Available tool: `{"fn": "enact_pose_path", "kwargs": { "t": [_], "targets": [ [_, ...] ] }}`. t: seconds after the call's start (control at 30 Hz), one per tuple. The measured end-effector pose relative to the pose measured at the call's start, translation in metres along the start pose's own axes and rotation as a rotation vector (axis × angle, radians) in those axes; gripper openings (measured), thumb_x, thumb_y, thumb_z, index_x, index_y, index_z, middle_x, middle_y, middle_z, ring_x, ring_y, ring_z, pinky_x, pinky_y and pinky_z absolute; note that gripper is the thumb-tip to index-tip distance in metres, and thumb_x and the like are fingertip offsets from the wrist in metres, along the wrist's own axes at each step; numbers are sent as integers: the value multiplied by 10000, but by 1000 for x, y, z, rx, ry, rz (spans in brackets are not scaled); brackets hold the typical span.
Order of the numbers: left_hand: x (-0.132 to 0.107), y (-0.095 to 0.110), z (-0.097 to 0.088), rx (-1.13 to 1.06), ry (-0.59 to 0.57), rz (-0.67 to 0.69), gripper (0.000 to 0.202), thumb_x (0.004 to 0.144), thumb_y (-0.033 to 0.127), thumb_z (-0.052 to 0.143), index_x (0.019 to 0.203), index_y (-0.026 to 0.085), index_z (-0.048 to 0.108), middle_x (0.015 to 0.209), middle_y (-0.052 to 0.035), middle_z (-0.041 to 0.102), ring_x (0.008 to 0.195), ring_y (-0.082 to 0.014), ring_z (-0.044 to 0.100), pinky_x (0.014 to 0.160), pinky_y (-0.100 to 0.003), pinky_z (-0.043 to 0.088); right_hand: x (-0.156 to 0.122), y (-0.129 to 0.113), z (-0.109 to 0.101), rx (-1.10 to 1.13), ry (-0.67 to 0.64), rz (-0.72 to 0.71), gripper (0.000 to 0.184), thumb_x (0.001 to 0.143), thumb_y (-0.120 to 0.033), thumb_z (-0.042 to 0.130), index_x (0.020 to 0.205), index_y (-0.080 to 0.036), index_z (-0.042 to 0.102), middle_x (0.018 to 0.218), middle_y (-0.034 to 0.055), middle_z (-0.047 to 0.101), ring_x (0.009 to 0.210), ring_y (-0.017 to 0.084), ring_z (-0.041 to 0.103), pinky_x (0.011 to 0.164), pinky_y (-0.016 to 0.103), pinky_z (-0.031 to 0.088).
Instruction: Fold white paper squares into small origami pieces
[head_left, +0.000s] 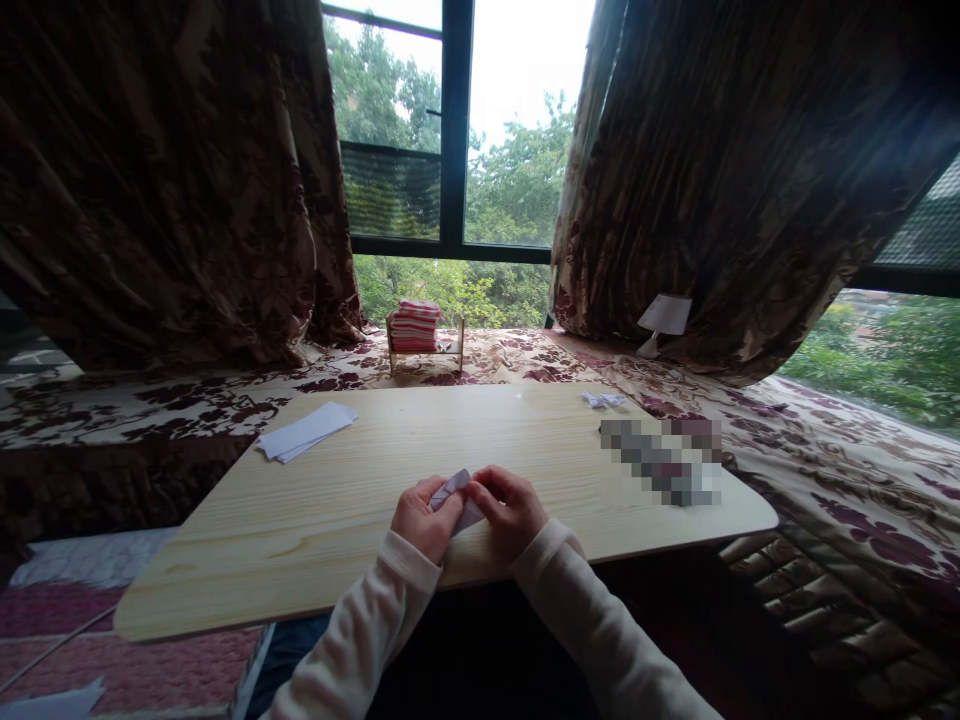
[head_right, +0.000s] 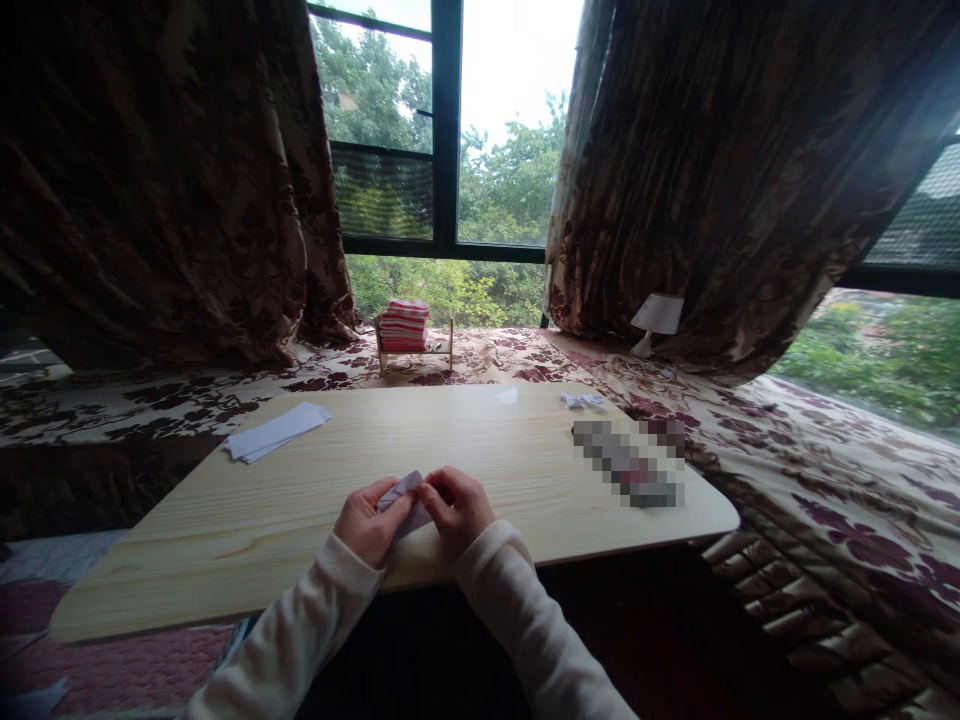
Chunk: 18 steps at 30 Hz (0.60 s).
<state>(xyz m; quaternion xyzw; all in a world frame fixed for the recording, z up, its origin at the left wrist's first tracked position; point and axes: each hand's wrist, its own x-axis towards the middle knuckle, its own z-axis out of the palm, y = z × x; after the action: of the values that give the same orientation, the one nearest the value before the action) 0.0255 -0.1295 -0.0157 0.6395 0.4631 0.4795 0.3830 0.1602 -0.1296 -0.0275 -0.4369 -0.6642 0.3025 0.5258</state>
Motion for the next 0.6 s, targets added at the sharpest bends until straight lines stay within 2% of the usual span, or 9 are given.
{"fn": "enact_pose_path", "kwargs": {
  "t": [0.27,0.5,0.6],
  "targets": [
    [-1,5,-1,50,27,55,193,684,279,557,565,140,617,571,-7,504,610,-138,468,544,-229,359,-2,0,-1,-130,-39,-55,197,809,-301,470,697,-153,535,606,-3,498,560,111,438,525,229,350],
    [-1,1,0,14,4,10,229,698,327,556,659,122,651,584,-11,542,548,-120,469,489,-214,359,1,2,0,-30,15,10,313,837,-351,413,606,-159,500,525,-35,399,502,89,355,457,214,292],
    [-1,1,1,-5,6,-10,260,695,350,569,681,107,661,568,-8,536,536,-113,461,479,-209,358,1,2,0,0,21,34,281,817,-358,452,633,-155,518,540,-32,431,518,92,386,476,212,317]
  ]
}}
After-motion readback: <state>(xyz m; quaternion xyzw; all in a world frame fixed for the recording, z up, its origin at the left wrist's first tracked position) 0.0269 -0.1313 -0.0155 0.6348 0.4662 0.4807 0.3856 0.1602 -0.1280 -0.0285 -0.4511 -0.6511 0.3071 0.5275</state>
